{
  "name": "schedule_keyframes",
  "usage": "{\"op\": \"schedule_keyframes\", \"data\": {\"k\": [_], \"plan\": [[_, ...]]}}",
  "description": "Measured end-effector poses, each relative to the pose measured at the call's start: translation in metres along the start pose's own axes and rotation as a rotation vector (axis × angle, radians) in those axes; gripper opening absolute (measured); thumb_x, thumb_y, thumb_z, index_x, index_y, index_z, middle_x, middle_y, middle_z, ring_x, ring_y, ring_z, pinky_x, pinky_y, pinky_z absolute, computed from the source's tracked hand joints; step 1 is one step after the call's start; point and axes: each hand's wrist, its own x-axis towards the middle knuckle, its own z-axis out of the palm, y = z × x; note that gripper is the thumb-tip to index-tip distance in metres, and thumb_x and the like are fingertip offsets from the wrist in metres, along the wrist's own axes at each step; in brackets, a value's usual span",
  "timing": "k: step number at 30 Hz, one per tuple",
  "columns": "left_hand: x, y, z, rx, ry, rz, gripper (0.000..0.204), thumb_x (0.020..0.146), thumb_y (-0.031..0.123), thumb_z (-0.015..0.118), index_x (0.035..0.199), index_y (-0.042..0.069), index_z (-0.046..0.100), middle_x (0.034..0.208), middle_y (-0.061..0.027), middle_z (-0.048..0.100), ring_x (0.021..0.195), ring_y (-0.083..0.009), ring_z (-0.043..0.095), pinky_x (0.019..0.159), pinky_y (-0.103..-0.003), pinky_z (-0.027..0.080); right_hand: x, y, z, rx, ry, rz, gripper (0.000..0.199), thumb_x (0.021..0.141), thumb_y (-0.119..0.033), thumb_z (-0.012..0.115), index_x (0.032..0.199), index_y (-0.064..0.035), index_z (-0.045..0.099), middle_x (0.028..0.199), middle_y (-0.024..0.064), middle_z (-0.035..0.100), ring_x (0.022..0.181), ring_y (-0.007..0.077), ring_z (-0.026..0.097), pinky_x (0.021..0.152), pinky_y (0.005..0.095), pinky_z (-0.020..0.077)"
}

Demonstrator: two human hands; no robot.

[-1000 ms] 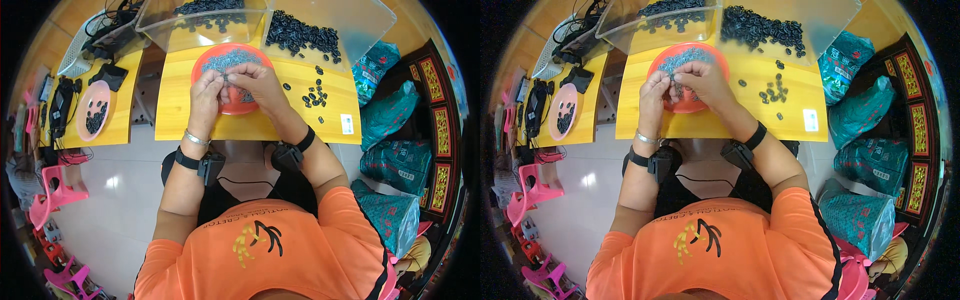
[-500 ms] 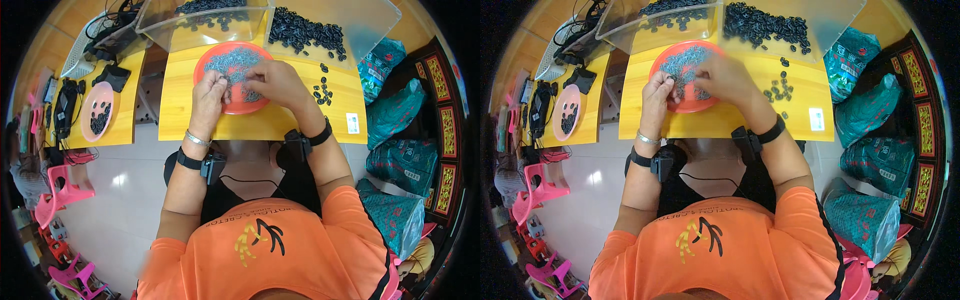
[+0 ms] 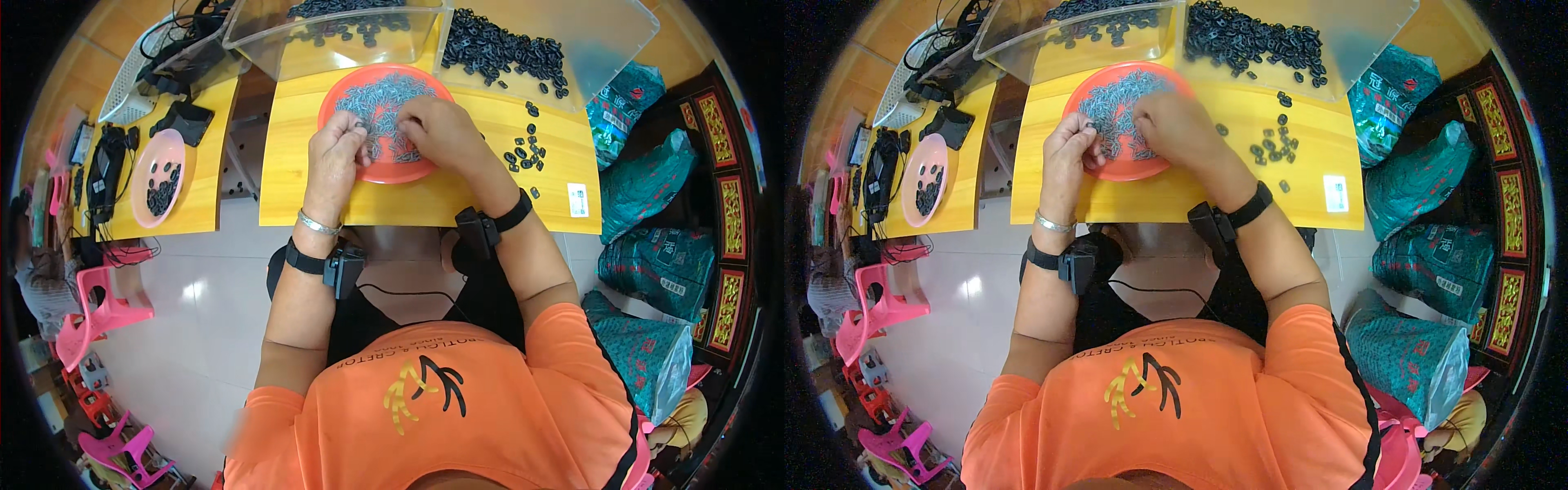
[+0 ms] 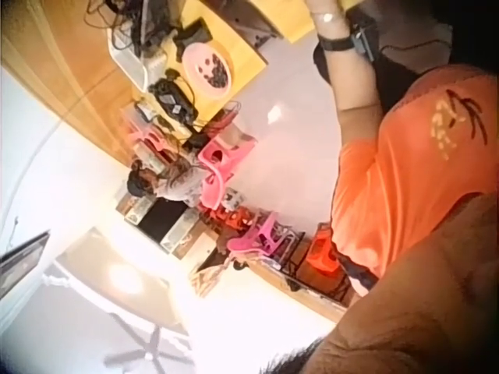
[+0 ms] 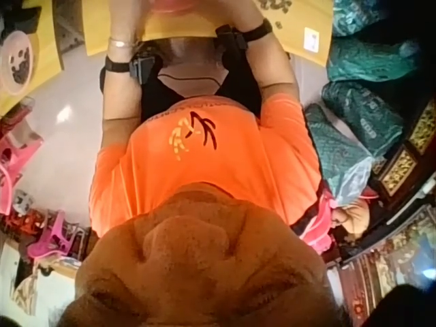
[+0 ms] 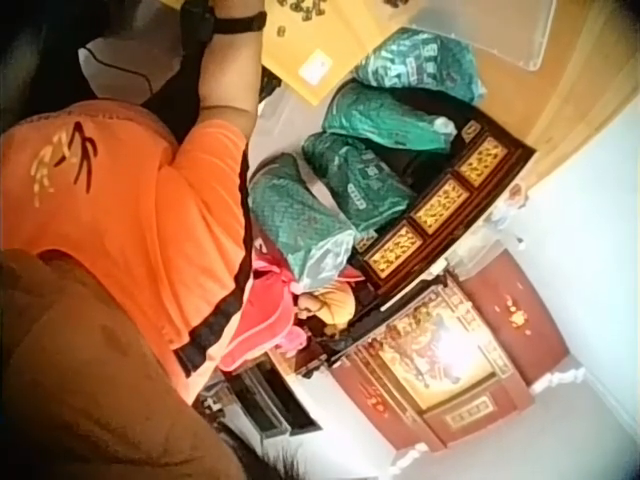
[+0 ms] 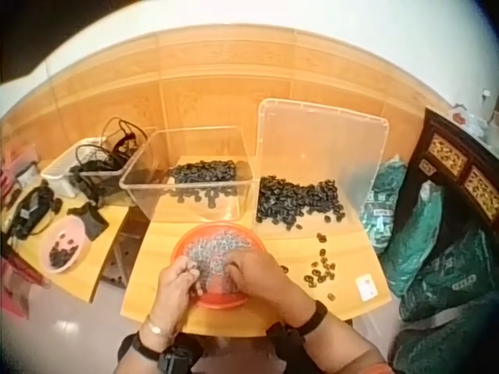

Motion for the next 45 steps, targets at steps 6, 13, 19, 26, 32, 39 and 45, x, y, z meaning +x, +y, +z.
{"op": "schedule_keyframes", "data": {"k": [6,13,19,26,32,39,45], "plan": [[-0.002,0.005,0.002,0.035,-0.032,-0.010,0.010,0.083,0.009,0.048,0.075,0.003,0.050,0.060,-0.0001,0.048,0.052,-0.0079,0.045,0.048,-0.021,0.037,0.001,0.005,-0.002,0.581,-0.007,0.161,0.013,0.083,-0.016,0.062,0.082,-0.0032,0.062,0.068,0.0001,0.057,0.062,0.0085,0.053,0.059,0.0231,0.0427],[-0.007,0.005,0.008,0.046,-0.073,0.017,0.013,0.085,0.011,0.049,0.075,0.004,0.051,0.060,0.0000,0.049,0.053,-0.0071,0.045,0.047,-0.020,0.035,0.001,-0.008,-0.004,1.153,-0.064,0.329,0.016,0.085,-0.020,0.063,0.088,-0.0043,0.062,0.073,-0.0027,0.058,0.065,0.0054,0.051,0.061,0.0187,0.0426],[-0.009,0.006,0.010,0.045,-0.074,0.042,0.013,0.086,0.011,0.049,0.075,0.004,0.051,0.061,-0.0004,0.050,0.054,-0.0071,0.046,0.049,-0.020,0.036,-0.002,-0.020,0.001,1.211,-0.087,0.317,0.016,0.086,-0.021,0.062,0.089,-0.0059,0.063,0.074,-0.0030,0.058,0.066,0.0049,0.052,0.062,0.0185,0.0430],[-0.006,0.001,0.010,0.044,-0.072,0.078,0.014,0.085,0.010,0.049,0.074,0.003,0.051,0.061,-0.0010,0.051,0.055,-0.0077,0.046,0.050,-0.021,0.037,-0.003,-0.016,0.003,1.253,-0.055,0.344,0.015,0.086,-0.019,0.062,0.091,-0.0048,0.063,0.074,-0.0021,0.059,0.066,0.0048,0.053,0.060,0.0174,0.0421],[-0.008,0.004,0.010,0.083,-0.070,0.066,0.014,0.085,0.010,0.049,0.073,0.003,0.051,0.060,-0.0015,0.051,0.054,-0.0079,0.046,0.050,-0.021,0.037,-0.002,-0.023,0.000,1.216,-0.024,0.342,0.014,0.086,-0.016,0.062,0.090,-0.0032,0.063,0.072,-0.0016,0.058,0.066,0.0047,0.052,0.060,0.0176,0.0411],[-0.009,0.005,0.010,0.100,-0.109,0.030,0.013,0.087,0.014,0.049,0.076,0.007,0.051,0.064,0.0005,0.052,0.056,-0.0067,0.046,0.052,-0.019,0.037,-0.003,-0.019,0.009,1.073,0.015,0.194,0.013,0.087,-0.014,0.059,0.088,-0.0016,0.061,0.075,-0.0026,0.056,0.067,0.0041,0.049,0.061,0.0186,0.0404],[-0.010,0.007,0.009,0.138,-0.094,0.029,0.014,0.086,0.014,0.049,0.075,0.006,0.050,0.063,0.0007,0.051,0.056,-0.0064,0.045,0.052,-0.020,0.038,-0.004,-0.019,-0.001,0.950,-0.003,0.205,0.012,0.087,-0.013,0.058,0.087,-0.0015,0.060,0.078,-0.0027,0.057,0.072,0.0048,0.051,0.066,0.0202,0.0427]]}}
